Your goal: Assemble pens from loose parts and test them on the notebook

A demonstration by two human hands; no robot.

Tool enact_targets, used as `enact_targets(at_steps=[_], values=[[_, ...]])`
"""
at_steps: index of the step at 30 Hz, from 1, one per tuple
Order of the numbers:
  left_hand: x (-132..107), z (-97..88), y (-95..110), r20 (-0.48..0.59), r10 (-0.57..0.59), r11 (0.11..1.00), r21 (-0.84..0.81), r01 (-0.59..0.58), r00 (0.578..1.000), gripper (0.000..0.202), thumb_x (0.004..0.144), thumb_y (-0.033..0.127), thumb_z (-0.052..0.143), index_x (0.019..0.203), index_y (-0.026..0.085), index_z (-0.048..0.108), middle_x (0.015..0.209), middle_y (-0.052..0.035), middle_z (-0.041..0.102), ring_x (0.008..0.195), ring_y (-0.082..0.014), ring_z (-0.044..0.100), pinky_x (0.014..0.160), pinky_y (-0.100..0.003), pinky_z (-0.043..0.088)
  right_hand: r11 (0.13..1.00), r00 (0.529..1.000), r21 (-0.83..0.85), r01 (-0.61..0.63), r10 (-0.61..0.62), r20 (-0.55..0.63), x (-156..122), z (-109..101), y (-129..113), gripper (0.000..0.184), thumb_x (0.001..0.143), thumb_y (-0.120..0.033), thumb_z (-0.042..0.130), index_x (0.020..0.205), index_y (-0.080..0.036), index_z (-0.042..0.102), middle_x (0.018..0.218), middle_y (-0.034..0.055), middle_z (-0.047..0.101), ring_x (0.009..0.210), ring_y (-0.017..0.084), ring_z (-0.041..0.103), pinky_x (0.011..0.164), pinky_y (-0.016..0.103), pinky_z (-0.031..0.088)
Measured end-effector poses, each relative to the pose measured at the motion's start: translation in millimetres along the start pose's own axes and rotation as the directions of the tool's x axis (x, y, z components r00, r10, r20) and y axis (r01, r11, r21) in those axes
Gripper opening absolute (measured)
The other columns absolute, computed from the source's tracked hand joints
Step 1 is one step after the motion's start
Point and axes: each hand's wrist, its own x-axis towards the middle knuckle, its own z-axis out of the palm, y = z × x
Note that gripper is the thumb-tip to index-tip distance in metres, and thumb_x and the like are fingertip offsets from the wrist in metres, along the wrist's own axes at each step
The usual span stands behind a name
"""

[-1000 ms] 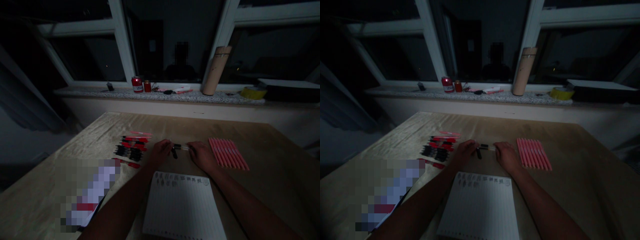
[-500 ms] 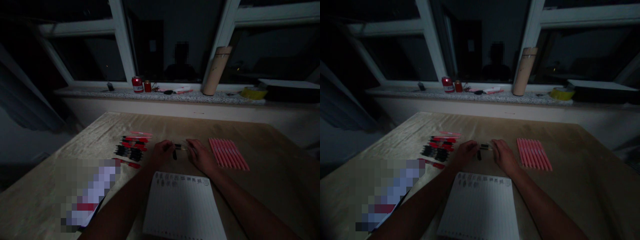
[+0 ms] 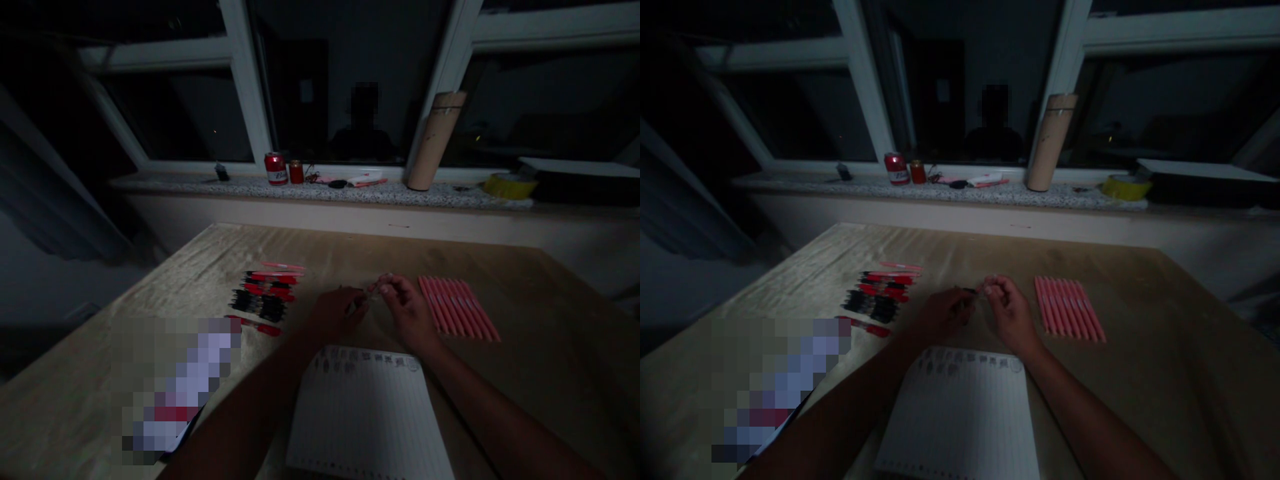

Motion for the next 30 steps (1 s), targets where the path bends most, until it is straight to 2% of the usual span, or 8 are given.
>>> enact_targets(at_steps=[8, 16, 23, 25, 28, 30], values=[[0.1, -0.4, -0.8, 0.014, 0.068, 0.995, 0.071, -0.068, 0.998, 0.027, 0.086, 0.036, 0.045, 0.098, 0.017, 0.06, 0.081, -0.004, 0.063, 0.068, -0.0131, 0.056, 0.067, -0.024, 0.041, 0.997, 0.998, 0.051, -0.055, 0.057, -0.035, -0.3, 2.6, -2.3, 0.026, 0.079, -0.043, 0.058, 0.092, -0.021, 0.055, 0.089, 0.0071, 0.064, 0.082, 0.018, 0.062, 0.076, 0.033, 0.049], [0.2, -0.2, -0.9, 0.016, 0.083, 0.993, 0.082, -0.084, 0.996, 0.028, 0.087, 0.036, 0.042, 0.098, 0.018, 0.06, 0.083, -0.0043, 0.063, 0.072, -0.0142, 0.056, 0.069, -0.026, 0.041, 0.999, 1.0, 0.026, -0.019, 0.02, -0.023, -1.7, 3.2, 1.4, 0.025, 0.08, -0.04, 0.058, 0.094, -0.021, 0.054, 0.09, 0.0068, 0.063, 0.083, 0.018, 0.06, 0.079, 0.035, 0.047], [-0.2, 0.9, -0.6, 0.005, 0.111, 0.989, 0.095, -0.111, 0.994, 0.027, 0.087, 0.036, 0.042, 0.095, 0.017, 0.06, 0.082, -0.0041, 0.062, 0.072, -0.0144, 0.055, 0.07, -0.026, 0.04, 1.0, 0.998, -0.007, -0.013, 0.012, -0.059, 0.1, 3.0, 2.1, 0.021, 0.075, -0.037, 0.064, 0.083, -0.021, 0.052, 0.077, 0.0021, 0.059, 0.075, 0.016, 0.057, 0.072, 0.03, 0.048], [0.1, 0.7, -0.5, 0.006, 0.1, 0.989, 0.107, -0.1, 0.995, 0.027, 0.087, 0.036, 0.042, 0.094, 0.017, 0.06, 0.082, -0.0042, 0.062, 0.07, -0.0139, 0.055, 0.068, -0.025, 0.04, 1.0, 0.998, 0.01, -0.021, 0.021, -0.067, 0.0, 2.4, 1.0, 0.022, 0.076, -0.037, 0.064, 0.088, -0.021, 0.053, 0.08, 0.0029, 0.06, 0.077, 0.016, 0.058, 0.074, 0.031, 0.048], [0.5, 0.2, -0.3, 0.009, 0.088, 0.989, 0.114, -0.089, 0.996, 0.027, 0.088, 0.035, 0.041, 0.093, 0.017, 0.06, 0.081, -0.0039, 0.061, 0.069, -0.0132, 0.054, 0.066, -0.024, 0.04, 0.998, 1.0, 0.066, -0.014, 0.016, -0.017, -0.8, 0.8, -0.8, 0.028, 0.08, -0.035, 0.06, 0.103, -0.022, 0.053, 0.094, 0.0066, 0.063, 0.092, 0.019, 0.059, 0.084, 0.035, 0.046], [0.3, -0.3, 0.0, 0.012, 0.093, 0.989, 0.118, -0.094, 0.996, 0.026, 0.088, 0.035, 0.041, 0.093, 0.017, 0.06, 0.082, -0.0039, 0.061, 0.069, -0.0132, 0.055, 0.066, -0.024, 0.039, 0.998, 1.0, 0.067, -0.011, 0.01, 0.008, -1.1, -0.2, -1.0, 0.026, 0.081, -0.035, 0.059, 0.103, -0.021, 0.056, 0.097, 0.0079, 0.064, 0.097, 0.02, 0.059, 0.088, 0.038, 0.044]])
